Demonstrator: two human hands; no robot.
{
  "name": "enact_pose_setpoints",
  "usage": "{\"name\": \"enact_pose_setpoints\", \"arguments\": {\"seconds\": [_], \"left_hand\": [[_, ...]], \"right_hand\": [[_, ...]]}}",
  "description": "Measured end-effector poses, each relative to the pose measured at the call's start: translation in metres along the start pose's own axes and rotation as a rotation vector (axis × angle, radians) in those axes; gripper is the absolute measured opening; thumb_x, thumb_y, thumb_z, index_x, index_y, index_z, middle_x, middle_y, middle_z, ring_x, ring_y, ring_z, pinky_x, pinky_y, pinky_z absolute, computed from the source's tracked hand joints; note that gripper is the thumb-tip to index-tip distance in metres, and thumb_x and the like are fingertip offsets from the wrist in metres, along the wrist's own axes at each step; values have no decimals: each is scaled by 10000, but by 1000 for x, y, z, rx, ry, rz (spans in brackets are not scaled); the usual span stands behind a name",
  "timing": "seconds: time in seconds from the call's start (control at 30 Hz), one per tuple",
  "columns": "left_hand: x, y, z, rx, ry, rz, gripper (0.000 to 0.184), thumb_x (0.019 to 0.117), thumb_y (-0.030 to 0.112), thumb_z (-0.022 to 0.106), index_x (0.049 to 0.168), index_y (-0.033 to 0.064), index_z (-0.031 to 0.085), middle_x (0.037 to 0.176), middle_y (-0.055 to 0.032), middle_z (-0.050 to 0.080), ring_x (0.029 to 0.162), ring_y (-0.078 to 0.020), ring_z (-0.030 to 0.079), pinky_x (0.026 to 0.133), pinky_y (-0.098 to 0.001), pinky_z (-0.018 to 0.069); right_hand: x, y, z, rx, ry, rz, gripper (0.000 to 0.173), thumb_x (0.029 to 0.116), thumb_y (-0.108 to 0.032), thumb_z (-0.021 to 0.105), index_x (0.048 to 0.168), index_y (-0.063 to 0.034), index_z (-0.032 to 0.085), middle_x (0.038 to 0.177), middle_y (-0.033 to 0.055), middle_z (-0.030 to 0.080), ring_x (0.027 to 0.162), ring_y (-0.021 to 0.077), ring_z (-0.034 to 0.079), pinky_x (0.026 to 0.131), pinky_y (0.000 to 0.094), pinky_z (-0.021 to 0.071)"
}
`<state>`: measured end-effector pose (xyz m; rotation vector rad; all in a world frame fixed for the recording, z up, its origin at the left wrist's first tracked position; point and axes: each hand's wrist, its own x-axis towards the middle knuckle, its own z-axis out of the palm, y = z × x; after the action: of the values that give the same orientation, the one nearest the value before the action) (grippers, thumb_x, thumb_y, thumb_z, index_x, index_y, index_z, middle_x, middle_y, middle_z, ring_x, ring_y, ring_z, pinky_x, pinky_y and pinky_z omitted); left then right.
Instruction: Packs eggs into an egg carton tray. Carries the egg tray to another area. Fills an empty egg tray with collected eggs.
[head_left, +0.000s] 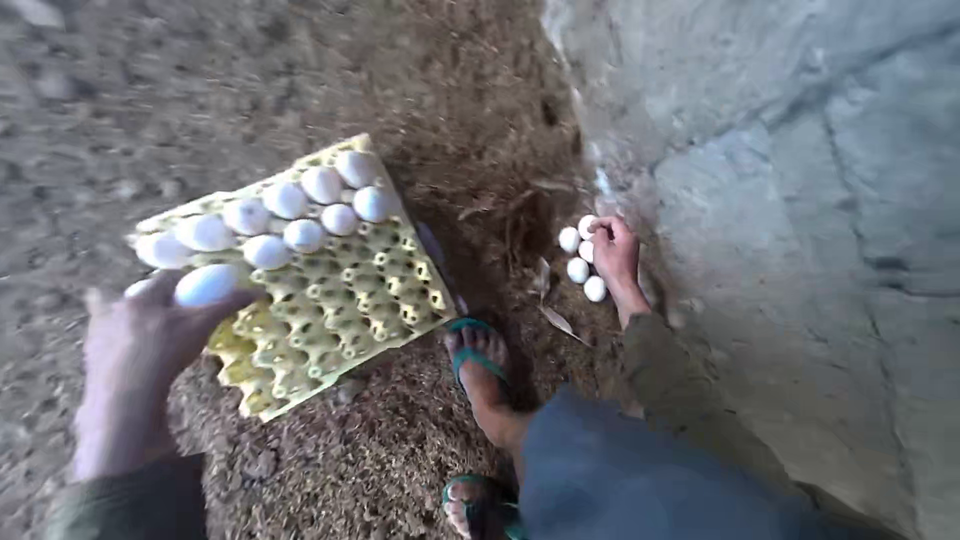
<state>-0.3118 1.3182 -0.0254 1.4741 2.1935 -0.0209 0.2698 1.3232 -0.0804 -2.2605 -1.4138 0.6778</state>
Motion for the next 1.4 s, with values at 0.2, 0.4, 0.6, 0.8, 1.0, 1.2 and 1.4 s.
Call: {"name": "enact_pose_setpoints", "arguments": {"seconds": [0.2, 0.4, 0.6, 0.8, 1.0, 1.2, 1.4], "left_hand": [[44, -31, 21, 113, -72, -32, 837, 708, 708, 807, 1257, 100, 637, 1395, -468, 399, 1160, -702, 480, 854, -869, 391], [9, 48, -7, 222, -71, -127, 720, 773, 547, 854, 1353, 185, 627, 1520, -401, 326, 1186, -678, 485, 841, -835, 430], [21, 56, -13, 291, -114, -196, 817, 672, 657, 863, 1339, 238, 648, 1540, -361, 337, 1055, -580, 613, 786, -739, 511], [21, 44, -16, 230, -102, -210, 739, 665, 633, 878, 1222, 191, 674, 1513, -338, 359, 997, -531, 640, 749, -702, 535], [18, 0, -24, -41, -71, -35, 423, 961, 343, 698, 1308, 114, 621, 1314, -286, 562, 1145, -470, 598, 910, -671, 492], [11, -13, -3, -174, -17, 102, 495, 940, 255, 738, 1359, 78, 545, 1135, -216, 697, 961, -390, 709, 853, -637, 548], [1, -17, 16, -237, 362, 205, 482, 901, 352, 781, 1162, -32, 651, 1172, -239, 626, 920, -323, 662, 814, -492, 557]], "right_hand": [[-8, 64, 19, -348, -200, 104, 491, 959, -233, 637, 1420, -73, 577, 1467, 228, 519, 1379, 430, 468, 1110, 632, 405], [-7, 57, 25, -470, -293, 152, 955, 789, -518, 829, 1557, -131, 413, 1555, 283, 386, 1353, 523, 456, 1021, 729, 422], [-35, 45, 34, -478, -307, 167, 874, 836, -462, 795, 1559, -142, 424, 1622, 337, 231, 1435, 610, 279, 1003, 850, 291], [-52, 61, 42, -517, -273, 135, 748, 870, -519, 732, 1507, -198, 509, 1620, 319, 250, 1443, 607, 266, 993, 840, 317], [-51, 76, 45, -495, -233, 75, 676, 860, -520, 724, 1431, -183, 589, 1595, 349, 269, 1432, 608, 284, 1042, 813, 299], [-51, 81, 46, -487, -206, 58, 665, 849, -530, 720, 1402, -178, 608, 1571, 361, 298, 1406, 613, 319, 1033, 800, 317], [-51, 83, 44, -453, -196, 24, 637, 837, -467, 762, 1361, -128, 635, 1547, 362, 333, 1357, 587, 410, 1011, 753, 389]]}}
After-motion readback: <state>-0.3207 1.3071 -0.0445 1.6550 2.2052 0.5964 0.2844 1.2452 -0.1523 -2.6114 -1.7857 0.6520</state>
